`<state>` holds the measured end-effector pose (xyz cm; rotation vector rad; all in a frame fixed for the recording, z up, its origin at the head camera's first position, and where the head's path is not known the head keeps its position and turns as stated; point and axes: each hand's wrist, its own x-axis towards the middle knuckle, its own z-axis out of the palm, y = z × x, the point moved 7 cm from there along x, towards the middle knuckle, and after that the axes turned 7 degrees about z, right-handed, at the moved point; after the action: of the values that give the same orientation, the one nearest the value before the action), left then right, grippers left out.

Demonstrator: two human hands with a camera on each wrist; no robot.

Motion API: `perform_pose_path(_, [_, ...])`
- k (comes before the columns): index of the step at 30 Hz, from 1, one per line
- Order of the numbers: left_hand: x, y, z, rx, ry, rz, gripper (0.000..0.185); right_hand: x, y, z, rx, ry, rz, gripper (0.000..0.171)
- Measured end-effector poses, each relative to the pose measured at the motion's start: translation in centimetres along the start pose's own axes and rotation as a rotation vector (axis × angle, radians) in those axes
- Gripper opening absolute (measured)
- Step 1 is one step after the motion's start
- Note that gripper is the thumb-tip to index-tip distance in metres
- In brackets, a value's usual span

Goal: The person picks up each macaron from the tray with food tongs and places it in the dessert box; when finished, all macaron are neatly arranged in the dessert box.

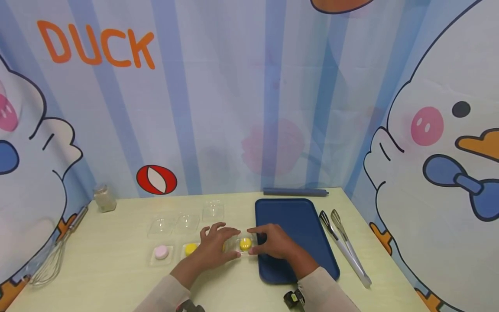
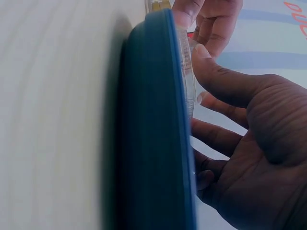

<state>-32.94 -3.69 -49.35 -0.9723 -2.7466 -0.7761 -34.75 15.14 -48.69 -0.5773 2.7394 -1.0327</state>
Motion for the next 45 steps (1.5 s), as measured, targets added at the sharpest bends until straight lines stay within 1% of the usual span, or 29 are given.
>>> perform_pose_path(5, [0.0, 0.0, -0.3, 0.025, -0.019, -0.004, 0.064, -0.1, -0.5, -0.1, -0.020, 0.016, -0.017, 0.066])
perform_pose_path(11, [-0.1, -0.6, -1.4, -0.002, 0.004, -0.019, 0.064, -0.2, -1.2, -0.4, -0.016, 0.037, -0.043, 0.067])
perform_pose_path(13, [-0.2, -1.0, -1.9, -0.019, 0.019, -0.031, 0.063, -0.1, -1.5, -0.4, -0.006, 0.032, -0.043, 0.066])
perform_pose_path(18, [-0.2, -2.5, -3.0, -0.023, 0.051, -0.069, 0.062, 0.1, -2.1, -0.4, 0.012, 0.023, -0.050, 0.065])
perform_pose_path(24, [-0.4, -4.4, -4.6, 0.018, 0.060, -0.119, 0.066, 0.7, -3.3, -0.3, -0.005, 0.016, -0.067, 0.064])
perform_pose_path(28, [-0.4, -5.7, -5.4, 0.067, 0.053, -0.183, 0.070, 1.6, -3.8, -0.3, 0.002, 0.010, -0.041, 0.063])
perform_pose_path(33, [-0.4, -6.9, -5.8, 0.095, 0.026, -0.251, 0.076, 2.9, -4.0, 0.1, 0.019, -0.018, 0.031, 0.064])
perform_pose_path(39, [-0.2, -7.8, -6.5, 0.105, 0.009, -0.303, 0.078, 4.5, -4.5, 0.4, 0.038, -0.022, 0.054, 0.063])
perform_pose_path(45, [-0.1, -9.2, -7.0, 0.121, -0.027, -0.344, 0.080, 5.9, -5.1, 1.0, 0.064, -0.029, 0.089, 0.064])
